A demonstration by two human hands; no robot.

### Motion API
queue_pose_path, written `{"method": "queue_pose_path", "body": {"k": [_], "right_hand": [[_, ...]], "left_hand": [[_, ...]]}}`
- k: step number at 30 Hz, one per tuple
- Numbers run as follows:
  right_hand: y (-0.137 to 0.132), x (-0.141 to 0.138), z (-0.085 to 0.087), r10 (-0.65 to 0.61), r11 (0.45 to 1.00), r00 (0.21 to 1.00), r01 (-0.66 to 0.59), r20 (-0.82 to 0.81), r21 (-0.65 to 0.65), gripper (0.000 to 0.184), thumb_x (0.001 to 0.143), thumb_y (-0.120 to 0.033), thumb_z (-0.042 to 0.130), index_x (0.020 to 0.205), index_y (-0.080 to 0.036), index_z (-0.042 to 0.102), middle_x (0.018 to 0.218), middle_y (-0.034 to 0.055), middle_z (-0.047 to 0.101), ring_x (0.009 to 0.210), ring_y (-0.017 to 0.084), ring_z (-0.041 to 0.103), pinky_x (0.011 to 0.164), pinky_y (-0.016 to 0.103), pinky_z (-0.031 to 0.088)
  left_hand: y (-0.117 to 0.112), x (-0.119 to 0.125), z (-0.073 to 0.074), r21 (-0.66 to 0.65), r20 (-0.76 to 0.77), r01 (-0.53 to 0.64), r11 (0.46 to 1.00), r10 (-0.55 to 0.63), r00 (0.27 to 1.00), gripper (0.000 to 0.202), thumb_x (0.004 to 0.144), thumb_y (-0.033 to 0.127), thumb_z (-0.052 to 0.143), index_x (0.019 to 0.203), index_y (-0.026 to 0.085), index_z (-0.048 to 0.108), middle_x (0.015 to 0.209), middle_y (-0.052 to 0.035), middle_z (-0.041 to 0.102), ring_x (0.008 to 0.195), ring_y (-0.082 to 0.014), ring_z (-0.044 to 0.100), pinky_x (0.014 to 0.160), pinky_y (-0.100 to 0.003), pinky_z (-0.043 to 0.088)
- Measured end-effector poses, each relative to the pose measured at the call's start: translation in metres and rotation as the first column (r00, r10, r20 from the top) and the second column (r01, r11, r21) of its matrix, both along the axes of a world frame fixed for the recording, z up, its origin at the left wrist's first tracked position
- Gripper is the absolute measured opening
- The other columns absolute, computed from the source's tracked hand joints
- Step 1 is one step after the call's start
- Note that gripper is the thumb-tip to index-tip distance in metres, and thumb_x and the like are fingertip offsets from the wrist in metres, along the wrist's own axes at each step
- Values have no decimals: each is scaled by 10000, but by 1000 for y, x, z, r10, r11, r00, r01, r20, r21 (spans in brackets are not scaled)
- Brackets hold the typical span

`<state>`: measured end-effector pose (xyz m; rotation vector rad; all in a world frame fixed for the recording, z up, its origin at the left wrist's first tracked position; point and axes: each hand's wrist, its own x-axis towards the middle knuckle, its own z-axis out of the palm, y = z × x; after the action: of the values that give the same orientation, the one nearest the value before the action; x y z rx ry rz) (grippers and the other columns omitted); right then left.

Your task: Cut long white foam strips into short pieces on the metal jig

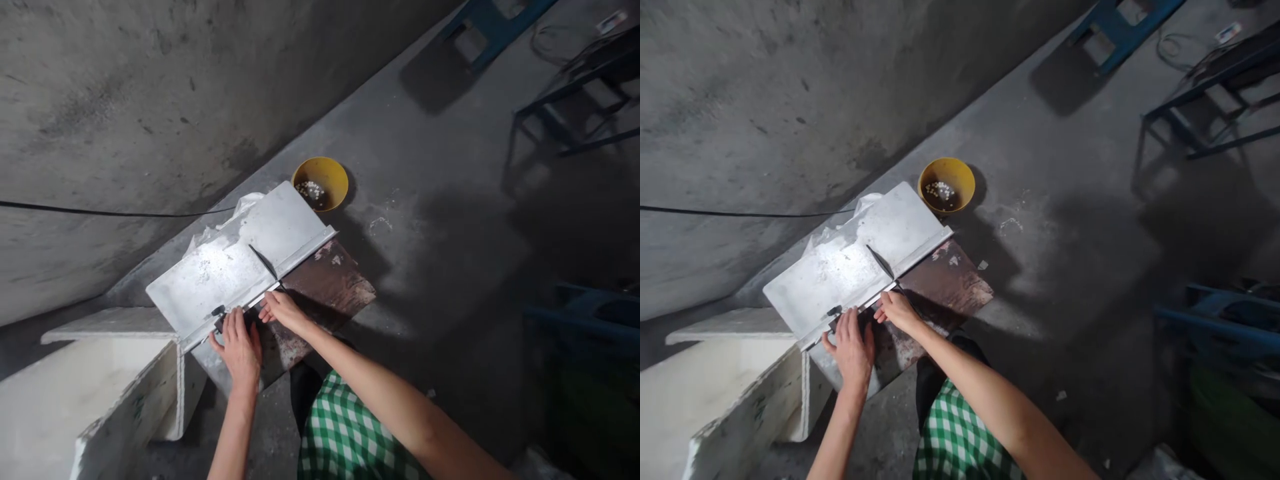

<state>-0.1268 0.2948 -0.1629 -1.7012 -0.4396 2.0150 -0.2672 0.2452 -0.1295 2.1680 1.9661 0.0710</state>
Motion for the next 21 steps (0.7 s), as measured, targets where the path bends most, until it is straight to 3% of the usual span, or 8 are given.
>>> {"method": "queue_pose_path", "body": {"k": [4,7,10,12,17,21], "right_hand": [[2,2,0,-8,1000,1000,7,-19,-17,319,998,-275,391,770,-168,587,601,14,679,505,109,606,528,194,467],[5,2,2,-5,999,1000,4,-31,-45,328,1006,-255,358,789,-162,585,663,32,706,523,106,615,536,197,473],[8,-1,4,-7,997,1000,6,-11,-78,340,1012,-247,337,788,-155,576,686,50,709,523,103,615,527,196,475],[9,-3,4,-6,996,1000,6,0,-90,336,1008,-243,350,771,-158,572,663,47,696,530,109,620,529,198,479],[11,-2,3,10,998,1000,-8,27,-57,307,980,-253,402,725,-182,558,630,23,673,536,140,627,532,235,506],[11,1,-3,36,999,997,-35,64,-12,301,951,-285,461,688,-184,568,594,15,656,543,151,628,536,239,518]], "left_hand": [[-31,18,-2,-107,328,11,994,25,944,394,963,235,432,1347,170,492,1316,-166,590,1226,-265,542,1062,-479,366],[-35,32,-8,-221,537,-199,955,289,792,371,975,275,417,1317,146,478,1259,-167,597,1147,-221,590,965,-376,480],[-22,41,-10,-295,538,-370,881,473,698,311,965,322,436,1211,146,514,1159,-150,622,1029,-210,632,908,-368,512],[-8,41,-10,-226,514,-365,903,429,743,299,962,310,429,1187,135,519,1111,-153,620,1007,-218,623,891,-378,513],[26,34,-7,42,354,-157,987,133,926,302,975,231,394,1196,131,573,1195,-163,584,1140,-260,549,980,-412,445],[47,30,-13,-59,164,63,996,-53,985,310,974,223,418,1196,149,622,1180,-136,642,1045,-284,584,869,-412,459]]}}
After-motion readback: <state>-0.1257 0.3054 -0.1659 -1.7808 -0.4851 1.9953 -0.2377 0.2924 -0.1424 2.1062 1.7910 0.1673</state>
